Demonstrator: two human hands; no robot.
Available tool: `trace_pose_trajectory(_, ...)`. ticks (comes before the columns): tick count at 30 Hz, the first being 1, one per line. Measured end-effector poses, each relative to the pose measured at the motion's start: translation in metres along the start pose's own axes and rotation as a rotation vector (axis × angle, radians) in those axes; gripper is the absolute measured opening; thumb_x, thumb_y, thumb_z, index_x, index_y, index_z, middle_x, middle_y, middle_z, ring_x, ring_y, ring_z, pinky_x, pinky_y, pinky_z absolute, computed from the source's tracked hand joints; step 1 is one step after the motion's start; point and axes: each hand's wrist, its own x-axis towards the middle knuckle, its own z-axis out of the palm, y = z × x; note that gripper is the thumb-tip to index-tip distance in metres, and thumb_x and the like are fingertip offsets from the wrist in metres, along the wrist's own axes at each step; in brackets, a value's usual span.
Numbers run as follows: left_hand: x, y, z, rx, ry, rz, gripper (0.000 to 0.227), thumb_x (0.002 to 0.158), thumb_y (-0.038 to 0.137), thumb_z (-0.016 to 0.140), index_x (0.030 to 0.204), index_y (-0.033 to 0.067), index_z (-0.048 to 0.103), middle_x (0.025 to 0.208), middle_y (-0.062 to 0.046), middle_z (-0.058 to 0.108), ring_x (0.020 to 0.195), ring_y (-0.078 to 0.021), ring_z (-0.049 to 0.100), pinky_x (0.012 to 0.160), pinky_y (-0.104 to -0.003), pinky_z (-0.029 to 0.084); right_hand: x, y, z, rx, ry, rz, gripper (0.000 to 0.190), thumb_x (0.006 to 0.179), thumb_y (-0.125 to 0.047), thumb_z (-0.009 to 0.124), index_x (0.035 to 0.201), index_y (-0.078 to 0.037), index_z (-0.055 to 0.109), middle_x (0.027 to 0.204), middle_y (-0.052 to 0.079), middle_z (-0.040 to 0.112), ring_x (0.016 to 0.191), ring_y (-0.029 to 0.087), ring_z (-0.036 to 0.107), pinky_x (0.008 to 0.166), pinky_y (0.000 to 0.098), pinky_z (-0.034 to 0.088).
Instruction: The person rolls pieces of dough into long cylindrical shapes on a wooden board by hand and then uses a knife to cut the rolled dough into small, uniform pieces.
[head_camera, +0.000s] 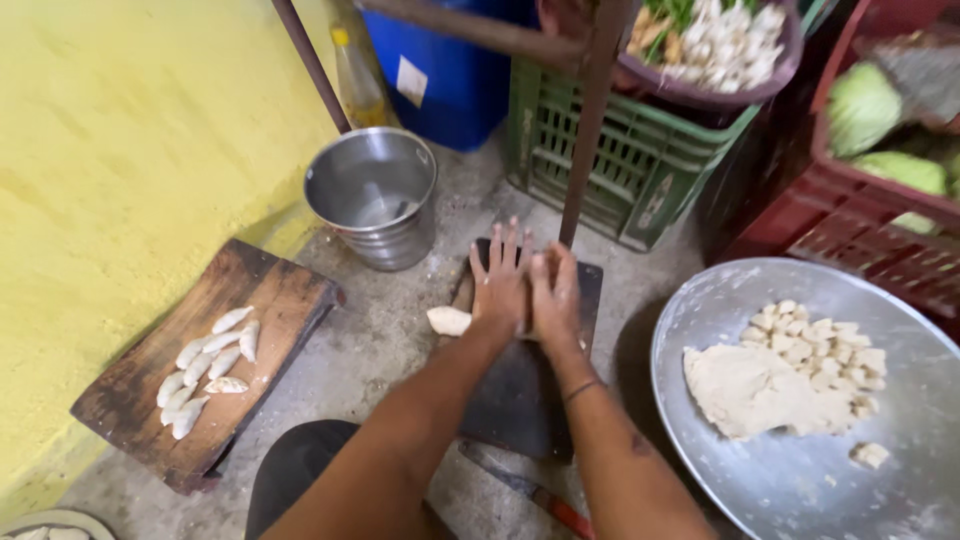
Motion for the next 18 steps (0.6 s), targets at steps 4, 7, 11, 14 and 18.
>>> trace_pose_trajectory(4, -0.063, 0.001, -0.024, -0.079, -0.224, 0.13, 0.081, 0.093, 0.035, 0.052, 0.161, 0.0033, 0.021, 0.168, -0.021, 0.015, 0.158, -0.0388, 0.007, 0.122, -0.065, 0.003, -0.054, -0.019, -0.008, -0.139, -0.112, -0.135, 0.066, 0.103, -0.044, 0.053, 0.15, 0.0, 0.04, 0.153, 0.022, 0.044, 0.142, 0.035, 0.044, 0.118, 0.043, 0.034)
trace_pose_trajectory(7, -0.127, 0.003, -0.049, -0.092, -0.353, 0.223, 0.077, 0.094, 0.035, 0.051, 0.158, 0.0019, 0.023, 0.167, -0.023, 0.017, 0.156, -0.041, 0.008, 0.122, -0.063, 0.002, -0.12, -0.039, -0.026, -0.27, -0.256, 0.075, 0.071, 0.103, -0.046, 0.047, 0.158, -0.005, 0.029, 0.164, 0.022, 0.026, 0.152, 0.037, 0.025, 0.122, 0.0461, 0.021)
trace_pose_trajectory(11, -0.196, 0.011, -0.074, -0.175, -0.288, 0.248, 0.078, 0.093, 0.032, 0.05, 0.16, 0.0007, 0.025, 0.166, -0.022, 0.021, 0.154, -0.0414, 0.012, 0.122, -0.059, 0.003, -0.184, -0.049, -0.045, -0.324, -0.309, 0.05, 0.075, 0.102, -0.048, 0.045, 0.159, -0.003, 0.027, 0.166, 0.025, 0.023, 0.156, 0.04, 0.016, 0.122, 0.0471, 0.02)
trace_pose_trajectory(14, -0.19, 0.02, -0.084, -0.026, -0.098, 0.151, 0.076, 0.096, 0.034, 0.049, 0.162, 0.0069, 0.024, 0.17, -0.017, 0.02, 0.157, -0.0413, 0.012, 0.124, -0.061, 0.004, -0.185, -0.038, -0.043, -0.362, -0.255, -0.013, 0.076, 0.104, -0.048, 0.042, 0.158, 0.002, 0.023, 0.166, 0.028, 0.023, 0.156, 0.044, 0.016, 0.122, 0.0488, 0.018)
trace_pose_trajectory(18, -0.132, 0.019, -0.086, -0.117, -0.495, -0.015, 0.084, 0.093, 0.039, 0.05, 0.162, 0.0126, 0.011, 0.168, -0.021, 0.004, 0.152, -0.0472, 0.0, 0.116, -0.069, -0.001, -0.138, -0.02, -0.038, -0.36, -0.103, -0.074, 0.076, 0.104, -0.048, 0.043, 0.157, 0.005, 0.027, 0.162, 0.032, 0.028, 0.152, 0.046, 0.026, 0.123, 0.0491, 0.023)
